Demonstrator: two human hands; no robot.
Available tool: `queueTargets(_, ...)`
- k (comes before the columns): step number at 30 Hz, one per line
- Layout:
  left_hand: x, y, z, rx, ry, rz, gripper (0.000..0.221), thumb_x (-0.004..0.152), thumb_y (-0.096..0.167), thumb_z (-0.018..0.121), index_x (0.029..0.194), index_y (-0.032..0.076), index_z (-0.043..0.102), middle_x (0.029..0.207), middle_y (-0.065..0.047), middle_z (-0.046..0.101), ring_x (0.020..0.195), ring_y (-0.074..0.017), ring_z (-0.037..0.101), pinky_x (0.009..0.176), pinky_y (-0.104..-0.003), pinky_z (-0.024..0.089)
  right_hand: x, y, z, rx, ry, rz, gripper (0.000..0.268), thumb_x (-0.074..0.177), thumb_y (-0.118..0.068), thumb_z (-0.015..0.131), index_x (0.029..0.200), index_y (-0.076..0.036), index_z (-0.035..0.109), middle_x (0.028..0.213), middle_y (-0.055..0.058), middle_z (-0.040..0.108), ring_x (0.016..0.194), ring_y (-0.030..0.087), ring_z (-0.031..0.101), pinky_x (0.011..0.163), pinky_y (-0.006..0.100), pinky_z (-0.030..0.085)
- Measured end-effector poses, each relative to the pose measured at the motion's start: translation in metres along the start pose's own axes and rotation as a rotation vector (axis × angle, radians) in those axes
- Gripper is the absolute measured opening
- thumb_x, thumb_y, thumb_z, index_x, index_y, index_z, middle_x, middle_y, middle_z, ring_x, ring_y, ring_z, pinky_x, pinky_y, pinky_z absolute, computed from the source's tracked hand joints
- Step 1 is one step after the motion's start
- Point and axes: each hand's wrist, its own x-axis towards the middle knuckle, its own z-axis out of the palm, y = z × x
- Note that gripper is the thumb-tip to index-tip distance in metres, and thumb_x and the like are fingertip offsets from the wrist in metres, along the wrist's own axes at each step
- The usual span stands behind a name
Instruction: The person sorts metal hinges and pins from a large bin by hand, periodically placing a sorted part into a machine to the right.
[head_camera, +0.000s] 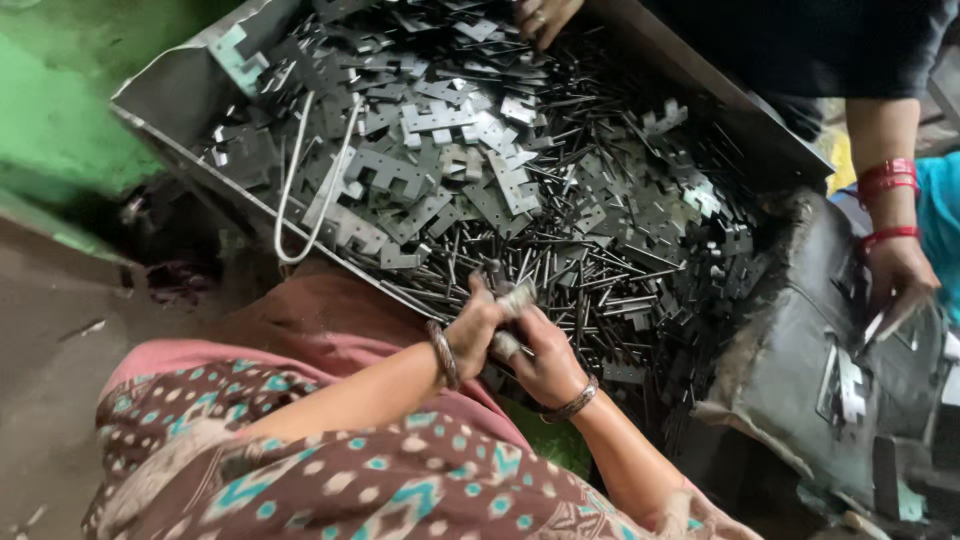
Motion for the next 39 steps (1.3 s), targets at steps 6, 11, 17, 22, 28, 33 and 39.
queueTargets(6,-0.004,0.091,-0.042,1.656,-0.002,0.346,0.076,0.074,0.054,0.078,0.132,0.007,0.062,0.122,-0.020,0.067,0.114,-0.0386,0.063,0.094,-0.049,0.052,-0.019,0.043,-0.038,1.221,0.163,0.484,0.071,0.082,0.001,0.071,0.149,0.002,0.048,0.127,0.013,0.067,0.110,0.022,0.067,0.092,0.035,0.056)
queueTargets(11,-0.005,0.115,-0.074,2.394,0.282,0.170,0.048,0.075,0.045,0.080,0.117,0.023,0.076,0.129,-0.006,0.067,0.122,-0.0299,0.064,0.101,-0.048,0.054,-0.051,0.037,-0.081,1.413,0.201,0.495,0.068,0.083,0.002,0.075,0.147,0.001,0.052,0.132,0.013,0.066,0.118,0.019,0.066,0.102,0.034,0.055)
queueTargets(17,-0.003,0.117,-0.061,2.585,0.236,0.064,0.043,0.081,0.035,0.075,0.124,0.029,0.074,0.144,-0.002,0.058,0.135,-0.0267,0.056,0.109,-0.046,0.050,-0.099,0.065,-0.168,0.294,0.735,0.338,0.054,0.088,0.010,0.063,0.141,0.001,0.059,0.121,0.018,0.074,0.095,0.024,0.076,0.077,0.035,0.065)
queueTargets(22,-0.009,0.099,-0.053,2.239,0.212,0.249,0.039,0.090,0.026,0.062,0.125,0.010,0.062,0.163,-0.016,0.041,0.127,-0.0514,0.053,0.095,-0.054,0.055,-0.157,0.142,-0.228,-1.057,0.809,0.453,0.065,0.082,0.016,0.053,0.147,0.006,0.053,0.124,0.029,0.068,0.105,0.041,0.070,0.089,0.046,0.060)
queueTargets(28,-0.024,0.083,-0.071,1.963,0.295,0.398,0.034,0.090,0.008,0.054,0.122,-0.004,0.052,0.131,-0.031,0.057,0.089,-0.0547,0.067,0.085,-0.057,0.055,-0.171,0.154,-0.222,-1.092,0.523,0.537,0.064,0.079,0.005,0.057,0.143,0.008,0.053,0.131,0.036,0.059,0.112,0.050,0.062,0.094,0.049,0.053)
queueTargets(33,-0.042,0.088,-0.048,1.739,0.243,0.857,0.031,0.090,0.005,0.058,0.119,0.008,0.067,0.109,-0.021,0.071,0.091,-0.0461,0.068,0.079,-0.052,0.055,-0.113,0.127,-0.143,-0.607,0.381,0.257,0.037,0.092,-0.005,0.064,0.129,-0.001,0.063,0.123,0.021,0.066,0.111,0.042,0.065,0.098,0.047,0.054)
queueTargets(39,-0.014,0.088,-0.042,1.701,0.194,0.585,0.022,0.092,0.032,0.079,0.105,0.014,0.080,0.091,-0.019,0.074,0.082,-0.0367,0.071,0.075,-0.045,0.057,-0.073,0.199,-0.093,-0.632,0.033,0.484,0.056,0.074,-0.009,0.075,0.128,-0.006,0.062,0.121,0.022,0.062,0.104,0.043,0.063,0.087,0.048,0.053)
